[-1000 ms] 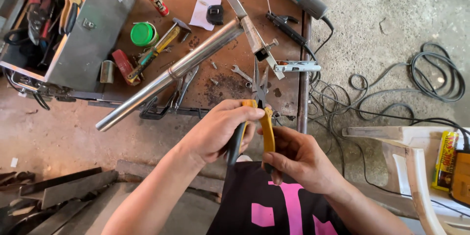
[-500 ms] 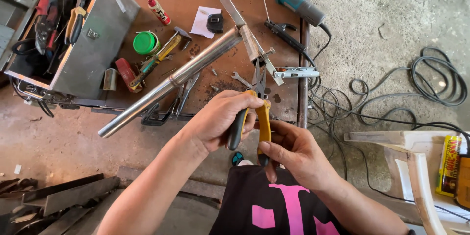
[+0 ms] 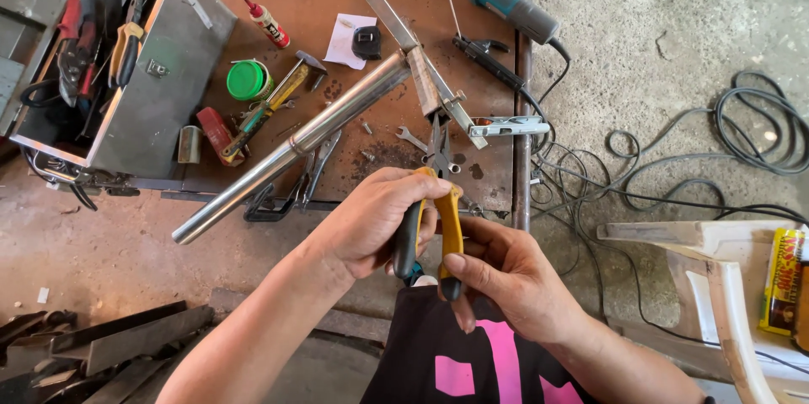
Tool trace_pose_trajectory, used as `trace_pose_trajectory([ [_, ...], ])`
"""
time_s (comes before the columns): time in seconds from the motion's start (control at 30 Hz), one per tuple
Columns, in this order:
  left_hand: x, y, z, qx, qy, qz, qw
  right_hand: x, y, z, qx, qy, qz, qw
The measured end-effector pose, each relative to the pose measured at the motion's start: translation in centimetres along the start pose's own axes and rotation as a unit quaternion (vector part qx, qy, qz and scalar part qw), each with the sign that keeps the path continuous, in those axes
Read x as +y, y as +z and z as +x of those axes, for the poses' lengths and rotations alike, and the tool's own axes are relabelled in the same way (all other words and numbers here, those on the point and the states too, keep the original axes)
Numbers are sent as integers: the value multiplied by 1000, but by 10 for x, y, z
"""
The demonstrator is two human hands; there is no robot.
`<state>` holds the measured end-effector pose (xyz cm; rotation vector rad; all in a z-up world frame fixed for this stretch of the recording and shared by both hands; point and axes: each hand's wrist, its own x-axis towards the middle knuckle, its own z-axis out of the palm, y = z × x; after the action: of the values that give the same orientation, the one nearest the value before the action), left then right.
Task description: Assembling metal tubes and brackets using bolts, nuts, and hand tools.
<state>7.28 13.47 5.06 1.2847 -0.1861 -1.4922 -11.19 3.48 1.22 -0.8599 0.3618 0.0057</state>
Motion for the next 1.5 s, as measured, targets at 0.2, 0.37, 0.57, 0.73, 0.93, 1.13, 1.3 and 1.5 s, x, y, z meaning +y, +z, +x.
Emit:
trace_pose_trajectory([
  [0.2,5,-4,-1,5,-7,26,1000,6,1,4,-19,3,17,1000],
  [0.37,1,-19,10,-3,6,30,1000,15,11,15,21,-9,-10,1000],
  [0.57,5,-25,12,-9,14,49,999,22,16,20,25,-28,-33,999],
  [0.73,8,-22,11,-9,6,21,1000,18,17,19,29,-25,6,999],
  [0.93,19,-10,6,-4,-33,-35,999,8,15,13,46,-17,79,996],
  [1.13,19,-14,1,-38,-17,-12,999,-3,19,11,41,-13,84,996],
  [1.3,21,-9,2,-19,-20,-3,1000,-1,16,12,31,-2,77,997],
  [1.5,-5,-33,17,-43,3,49,998,-2,19,14,31,-12,31,999],
])
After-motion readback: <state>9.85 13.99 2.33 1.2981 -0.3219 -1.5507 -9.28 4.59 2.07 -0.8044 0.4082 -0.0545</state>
